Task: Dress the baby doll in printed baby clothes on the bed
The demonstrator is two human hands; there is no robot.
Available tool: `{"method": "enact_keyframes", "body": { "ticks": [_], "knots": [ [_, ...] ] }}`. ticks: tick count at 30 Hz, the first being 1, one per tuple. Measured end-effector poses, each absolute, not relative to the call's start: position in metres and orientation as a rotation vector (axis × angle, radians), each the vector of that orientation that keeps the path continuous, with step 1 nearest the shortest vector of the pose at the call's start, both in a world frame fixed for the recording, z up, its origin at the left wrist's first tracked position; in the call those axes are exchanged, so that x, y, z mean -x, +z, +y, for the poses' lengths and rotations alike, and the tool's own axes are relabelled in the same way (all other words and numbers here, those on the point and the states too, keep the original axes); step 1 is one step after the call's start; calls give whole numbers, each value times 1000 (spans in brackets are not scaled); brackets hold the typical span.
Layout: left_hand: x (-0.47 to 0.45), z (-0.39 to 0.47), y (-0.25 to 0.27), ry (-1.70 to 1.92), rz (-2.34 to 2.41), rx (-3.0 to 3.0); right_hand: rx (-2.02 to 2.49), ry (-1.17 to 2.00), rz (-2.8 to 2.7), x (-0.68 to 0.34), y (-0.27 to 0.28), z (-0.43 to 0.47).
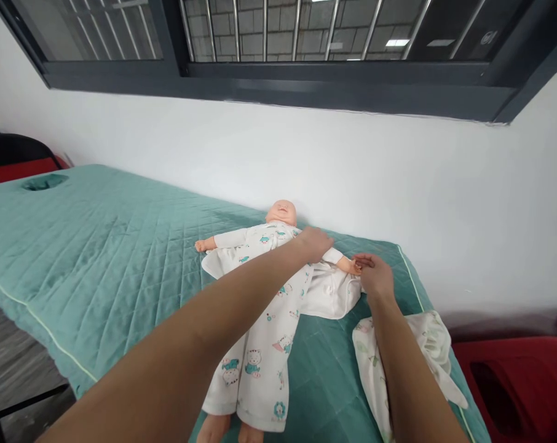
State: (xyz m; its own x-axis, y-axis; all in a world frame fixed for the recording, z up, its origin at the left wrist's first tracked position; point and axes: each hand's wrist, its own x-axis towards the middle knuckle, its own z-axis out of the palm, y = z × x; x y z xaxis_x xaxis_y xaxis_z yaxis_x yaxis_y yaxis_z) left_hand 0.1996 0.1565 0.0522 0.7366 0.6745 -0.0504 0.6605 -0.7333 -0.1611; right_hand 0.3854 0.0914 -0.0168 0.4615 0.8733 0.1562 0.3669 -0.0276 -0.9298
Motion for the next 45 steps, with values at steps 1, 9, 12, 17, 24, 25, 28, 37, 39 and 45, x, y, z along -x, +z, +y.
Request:
{"method": "enact_keyframes", "body": {
  "ticks": [1,9,12,17,24,25,28,37,39,45],
  "knots": [
    [-202,155,50,159,-1099,2807,1605,573,-1098,-385,-17,91],
    [-182,121,72,-84,-1219,2850,1618,480,-1151,-373,-5,84],
    [-139,110,79,-424,-1366,2843,1691,404,-1220,-363,3,76],
    [-58,104,54,-1412,-1951,2775,1732,397,-1327,-348,11,71],
    [-29,103,17,-2063,-2035,2690,1734,443,-1327,-343,13,72],
    [-29,104,16,-2065,-2024,2700,1712,472,-1317,-342,13,72],
    [-28,109,12,-2005,-2106,2709,1634,583,-1276,-341,12,77],
    [-26,114,13,-1944,-2141,2768,1542,689,-1348,-290,32,85],
    [-25,112,16,-1889,-2154,2803,1469,766,-1387,-259,31,82],
    [-24,110,19,-1850,-2146,2855,1322,881,-1277,-222,14,81]
  ]
}}
